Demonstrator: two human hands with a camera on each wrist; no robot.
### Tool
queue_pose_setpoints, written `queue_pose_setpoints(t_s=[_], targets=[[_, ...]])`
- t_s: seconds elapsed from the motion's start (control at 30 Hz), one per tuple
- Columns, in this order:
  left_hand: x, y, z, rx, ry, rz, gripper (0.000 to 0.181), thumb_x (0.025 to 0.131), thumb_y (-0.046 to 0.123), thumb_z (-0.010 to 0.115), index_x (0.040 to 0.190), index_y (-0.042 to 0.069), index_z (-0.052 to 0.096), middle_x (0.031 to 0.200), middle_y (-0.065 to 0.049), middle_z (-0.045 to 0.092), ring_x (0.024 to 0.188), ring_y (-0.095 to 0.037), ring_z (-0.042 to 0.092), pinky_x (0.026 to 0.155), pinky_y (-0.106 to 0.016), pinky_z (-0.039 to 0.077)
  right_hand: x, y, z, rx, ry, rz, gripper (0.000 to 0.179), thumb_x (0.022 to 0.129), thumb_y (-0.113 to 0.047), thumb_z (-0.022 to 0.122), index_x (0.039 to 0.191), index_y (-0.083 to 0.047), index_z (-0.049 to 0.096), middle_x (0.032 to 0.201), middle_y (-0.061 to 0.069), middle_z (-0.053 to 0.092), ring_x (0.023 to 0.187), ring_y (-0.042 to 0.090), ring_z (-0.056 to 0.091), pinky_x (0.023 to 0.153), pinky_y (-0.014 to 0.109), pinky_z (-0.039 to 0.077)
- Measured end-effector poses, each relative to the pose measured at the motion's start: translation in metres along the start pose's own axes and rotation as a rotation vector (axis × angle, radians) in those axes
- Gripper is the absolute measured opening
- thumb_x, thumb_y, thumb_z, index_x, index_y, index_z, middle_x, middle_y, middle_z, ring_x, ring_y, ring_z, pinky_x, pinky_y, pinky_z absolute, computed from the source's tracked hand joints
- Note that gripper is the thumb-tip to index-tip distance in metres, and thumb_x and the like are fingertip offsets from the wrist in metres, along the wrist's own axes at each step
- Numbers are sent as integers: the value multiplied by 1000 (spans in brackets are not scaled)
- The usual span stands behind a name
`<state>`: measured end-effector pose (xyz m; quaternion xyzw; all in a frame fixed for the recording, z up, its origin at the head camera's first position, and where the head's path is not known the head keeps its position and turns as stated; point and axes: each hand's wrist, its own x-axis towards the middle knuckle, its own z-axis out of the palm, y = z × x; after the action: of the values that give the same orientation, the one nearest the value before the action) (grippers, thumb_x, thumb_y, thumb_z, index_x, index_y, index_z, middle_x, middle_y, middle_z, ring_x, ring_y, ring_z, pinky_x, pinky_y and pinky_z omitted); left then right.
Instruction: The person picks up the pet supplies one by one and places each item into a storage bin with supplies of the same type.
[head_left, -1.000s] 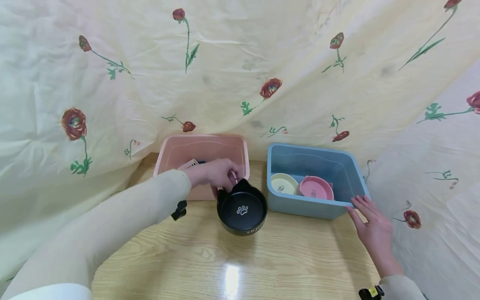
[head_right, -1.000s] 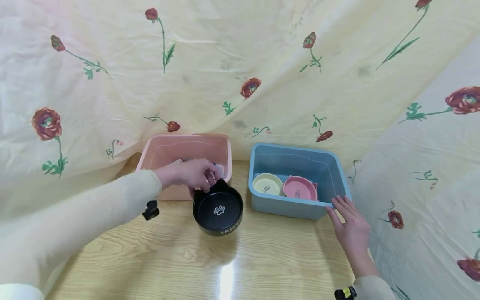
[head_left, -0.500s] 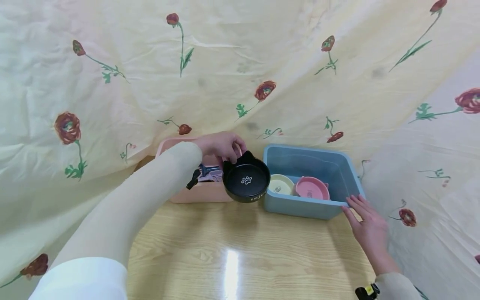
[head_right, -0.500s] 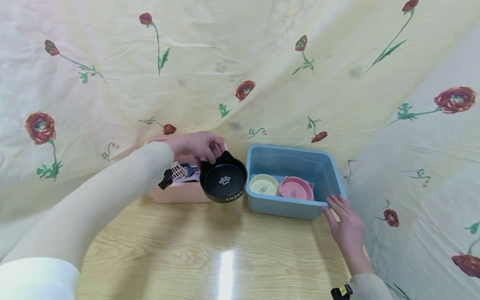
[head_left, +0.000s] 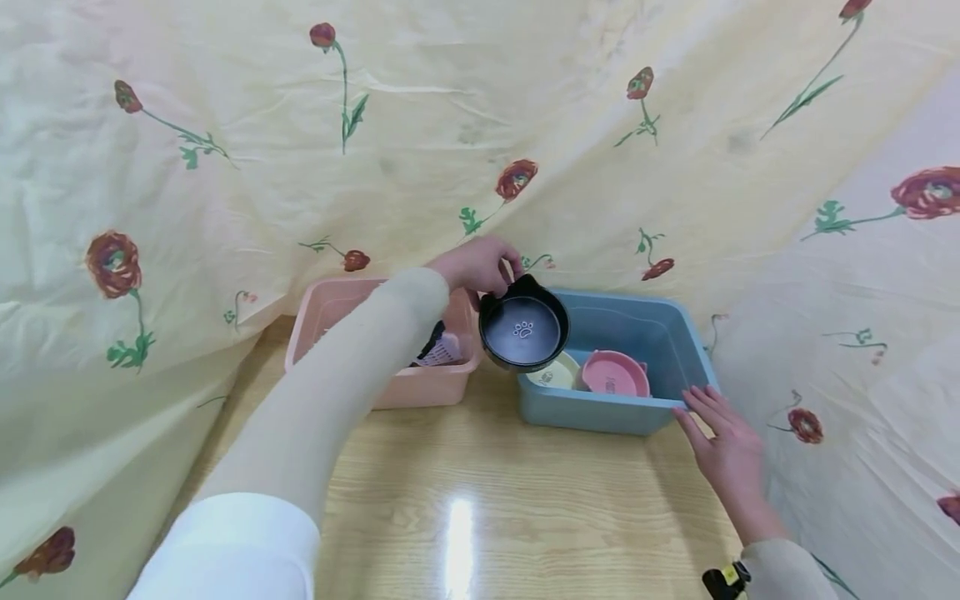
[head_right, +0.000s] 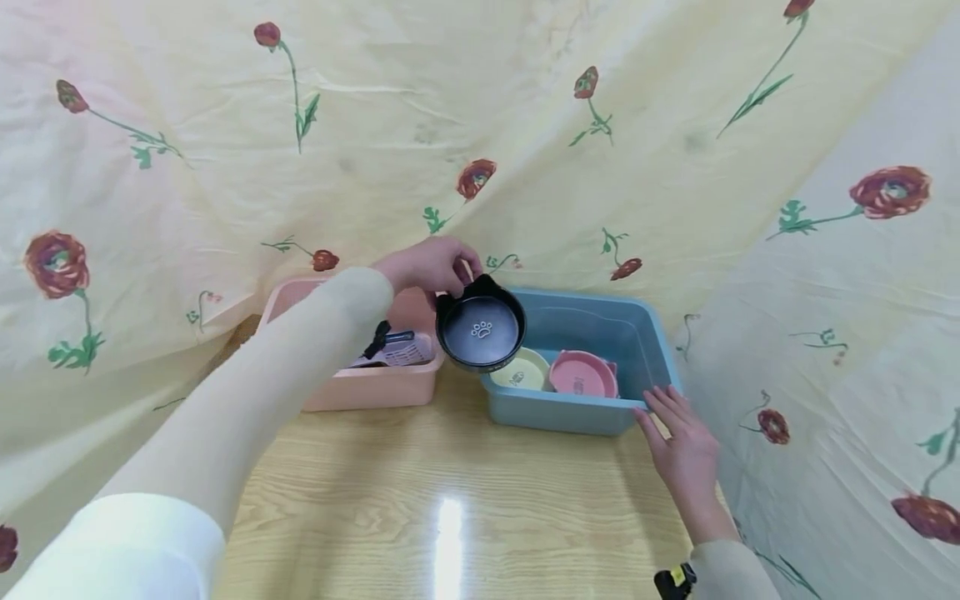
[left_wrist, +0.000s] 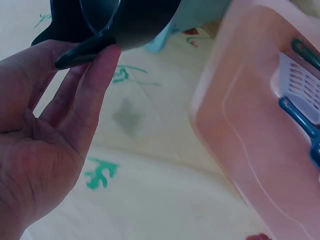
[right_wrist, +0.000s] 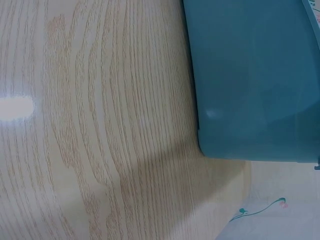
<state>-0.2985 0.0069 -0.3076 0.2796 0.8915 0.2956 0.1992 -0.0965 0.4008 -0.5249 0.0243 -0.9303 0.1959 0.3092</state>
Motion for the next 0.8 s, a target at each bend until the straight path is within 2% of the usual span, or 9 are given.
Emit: queue_pose_setpoints(t_s=[0.23, 0.4, 0.6, 0.7, 0.77, 0.8], targets=[[33, 15, 20, 108, 54, 27, 30, 98, -4, 65, 123, 12, 70, 123, -10, 71, 91, -24, 72, 63, -39, 67, 0, 0, 2, -4, 20, -10, 42, 95, -25, 83, 131, -4, 76, 136, 21, 71, 137, 43, 60, 114, 61, 44], [52, 20, 38, 172, 27, 50, 28, 99, -1, 66, 121, 15, 72, 123, -7, 70, 101, -23, 69, 63, -37, 67, 0, -1, 2, -10, 30, -21, 43, 93, -24, 84, 130, -4, 76, 134, 21, 72, 135, 43, 62, 112, 62, 46], [71, 26, 57, 289, 4, 98, 30, 99, -2, 66, 121, 17, 73, 123, -6, 69, 107, -23, 64, 56, -36, 63, 2, 0, 3, -15, 36, -39, 43, 92, -23, 86, 129, -4, 77, 132, 20, 73, 133, 44, 63, 111, 61, 47], [80, 27, 66, 339, 19, 141, 29, 98, -1, 66, 118, 18, 75, 119, -4, 70, 106, -22, 62, 67, -32, 61, 3, 1, 4, -18, 30, -33, 42, 92, -23, 85, 129, -4, 77, 132, 21, 73, 133, 44, 63, 109, 63, 47], [84, 28, 73, 388, 33, 168, 29, 98, -1, 67, 118, 18, 76, 117, -1, 72, 106, -21, 62, 82, -31, 59, 2, 1, 3, -21, 21, -26, 42, 92, -23, 85, 129, -4, 76, 132, 21, 73, 134, 44, 62, 107, 65, 48], [87, 28, 76, 430, 40, 183, 29, 97, 0, 68, 117, 19, 77, 116, 0, 73, 107, -19, 61, 93, -31, 56, 2, 1, 3, -21, 14, -20, 43, 92, -22, 85, 130, -4, 76, 133, 21, 73, 134, 44, 62, 107, 66, 48]])
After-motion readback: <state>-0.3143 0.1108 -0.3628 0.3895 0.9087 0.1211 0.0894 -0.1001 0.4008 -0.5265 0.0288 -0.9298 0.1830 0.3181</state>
